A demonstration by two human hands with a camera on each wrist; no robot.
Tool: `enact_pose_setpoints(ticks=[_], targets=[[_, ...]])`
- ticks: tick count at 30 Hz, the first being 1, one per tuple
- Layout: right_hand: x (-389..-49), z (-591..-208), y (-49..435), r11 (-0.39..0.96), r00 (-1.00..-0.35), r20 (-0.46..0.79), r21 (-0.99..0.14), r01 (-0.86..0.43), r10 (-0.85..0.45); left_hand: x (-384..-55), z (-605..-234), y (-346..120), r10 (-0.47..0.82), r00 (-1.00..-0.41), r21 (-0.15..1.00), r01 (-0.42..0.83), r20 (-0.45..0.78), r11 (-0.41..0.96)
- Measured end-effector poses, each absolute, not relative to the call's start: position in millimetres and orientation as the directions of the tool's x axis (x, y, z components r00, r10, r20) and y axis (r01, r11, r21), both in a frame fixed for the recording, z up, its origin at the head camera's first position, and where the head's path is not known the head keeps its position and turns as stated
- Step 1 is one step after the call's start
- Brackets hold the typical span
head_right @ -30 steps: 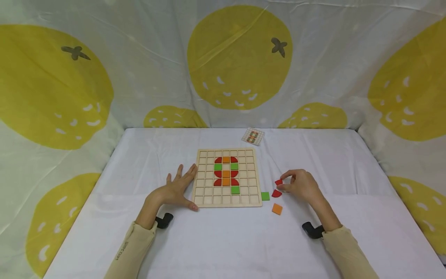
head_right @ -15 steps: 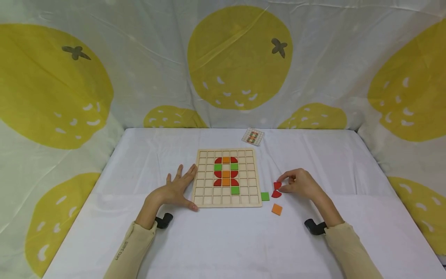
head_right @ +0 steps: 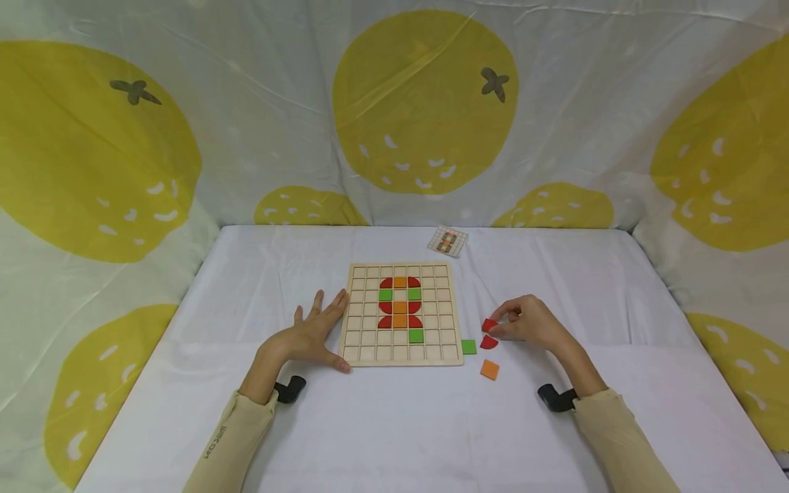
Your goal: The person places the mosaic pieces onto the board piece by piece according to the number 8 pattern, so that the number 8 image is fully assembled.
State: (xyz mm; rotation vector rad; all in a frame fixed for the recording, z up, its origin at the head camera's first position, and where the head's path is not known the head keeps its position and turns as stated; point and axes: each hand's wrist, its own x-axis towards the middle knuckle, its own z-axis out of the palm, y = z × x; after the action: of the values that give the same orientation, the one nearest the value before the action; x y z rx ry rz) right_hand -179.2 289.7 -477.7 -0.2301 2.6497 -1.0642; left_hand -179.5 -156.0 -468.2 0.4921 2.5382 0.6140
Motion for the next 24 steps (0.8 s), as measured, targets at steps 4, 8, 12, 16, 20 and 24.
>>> enact_pose_setpoints(ticks=[4, 8, 12, 16, 20, 24], targets=[[-178, -472, 277, 0.688, -0.938, -0.187, -0.722, -0.07, -0.291, -180, -474, -157, 0.453, -0.824, 0.521, 0.235, -0.341, 0.82], [-176, -470, 253, 0.648, -0.893, -0.204, -0.752, -0.119, -0.401, -181, -476, -158, 0.454, -0.824, 0.525, 0.235, -0.339, 0.818], [-174, -471, 226, 0.609, -0.845, -0.188, -0.77, -0.19, -0.501, -178, -467, -156, 0.447, -0.821, 0.507, 0.232, -0.355, 0.83], [-174, -473, 204, 0.581, -0.813, -0.137, -0.766, -0.276, -0.566, -177, -463, -155, 0.433, -0.822, 0.483, 0.228, -0.371, 0.845], [-175, -475, 189, 0.571, -0.796, -0.106, -0.753, -0.327, -0.596, -178, -463, -155, 0.434, -0.818, 0.483, 0.226, -0.377, 0.846], [-175, -475, 180, 0.578, -0.791, -0.103, -0.74, -0.344, -0.603, -180, -467, -156, 0.435, -0.818, 0.483, 0.227, -0.376, 0.845]])
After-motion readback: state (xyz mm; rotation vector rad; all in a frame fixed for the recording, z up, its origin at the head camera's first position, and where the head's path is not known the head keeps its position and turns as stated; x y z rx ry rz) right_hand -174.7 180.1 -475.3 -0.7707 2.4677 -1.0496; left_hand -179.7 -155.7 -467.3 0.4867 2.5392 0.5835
